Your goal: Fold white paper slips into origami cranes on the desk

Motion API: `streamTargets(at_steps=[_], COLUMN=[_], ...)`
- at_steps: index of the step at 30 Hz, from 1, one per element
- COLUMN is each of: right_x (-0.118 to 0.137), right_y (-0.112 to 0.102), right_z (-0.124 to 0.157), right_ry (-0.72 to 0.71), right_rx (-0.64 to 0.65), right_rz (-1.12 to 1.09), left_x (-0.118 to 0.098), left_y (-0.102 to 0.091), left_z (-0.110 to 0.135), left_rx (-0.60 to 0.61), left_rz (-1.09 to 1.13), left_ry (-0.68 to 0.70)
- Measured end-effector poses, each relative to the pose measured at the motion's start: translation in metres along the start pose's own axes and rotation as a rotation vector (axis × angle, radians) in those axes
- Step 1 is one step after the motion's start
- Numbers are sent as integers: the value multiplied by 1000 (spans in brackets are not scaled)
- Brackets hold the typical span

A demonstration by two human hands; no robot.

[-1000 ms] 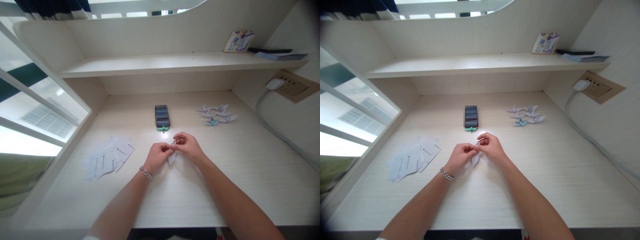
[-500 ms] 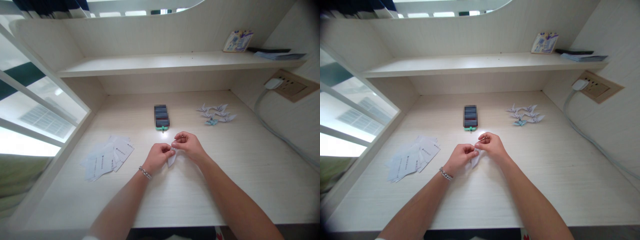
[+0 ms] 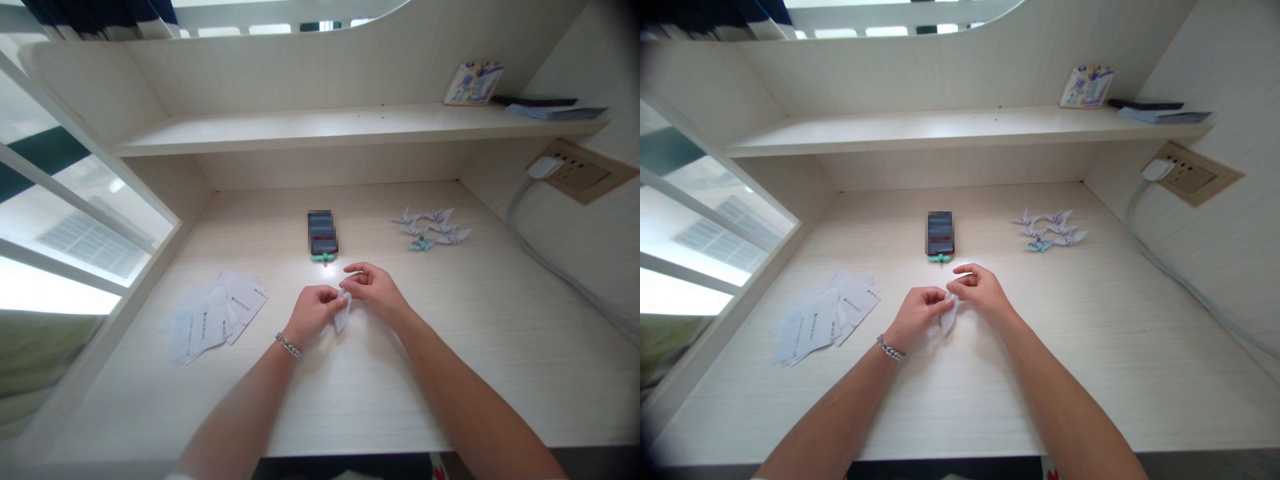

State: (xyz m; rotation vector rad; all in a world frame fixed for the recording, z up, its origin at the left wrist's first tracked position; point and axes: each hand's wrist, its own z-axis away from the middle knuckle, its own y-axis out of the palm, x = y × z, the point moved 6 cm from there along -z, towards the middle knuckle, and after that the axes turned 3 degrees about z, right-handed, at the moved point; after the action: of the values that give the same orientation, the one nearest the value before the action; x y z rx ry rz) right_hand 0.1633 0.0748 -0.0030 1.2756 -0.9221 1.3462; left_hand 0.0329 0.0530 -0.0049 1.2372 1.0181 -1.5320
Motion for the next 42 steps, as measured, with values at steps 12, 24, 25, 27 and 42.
streamTargets(at_steps=[12, 24, 25, 27, 42], right_x=[-7, -10, -10, -13, -8], right_y=[5, 11, 13, 18, 5], right_z=[-1, -2, -2, -1, -4], right_ry=[43, -82, -75, -42, -34], right_rx=[-20, 57, 56, 77, 17], right_rz=[18, 296, 262, 182, 190], left_x=[7, 9, 9, 8, 10], left_y=[-12, -17, -19, -23, -24], left_z=[-4, -7, -6, -6, -9], left_rx=[-169, -229, -251, -307, -247], left_rz=[88, 150, 130, 103, 226], left_ry=[33, 47, 61, 83, 49])
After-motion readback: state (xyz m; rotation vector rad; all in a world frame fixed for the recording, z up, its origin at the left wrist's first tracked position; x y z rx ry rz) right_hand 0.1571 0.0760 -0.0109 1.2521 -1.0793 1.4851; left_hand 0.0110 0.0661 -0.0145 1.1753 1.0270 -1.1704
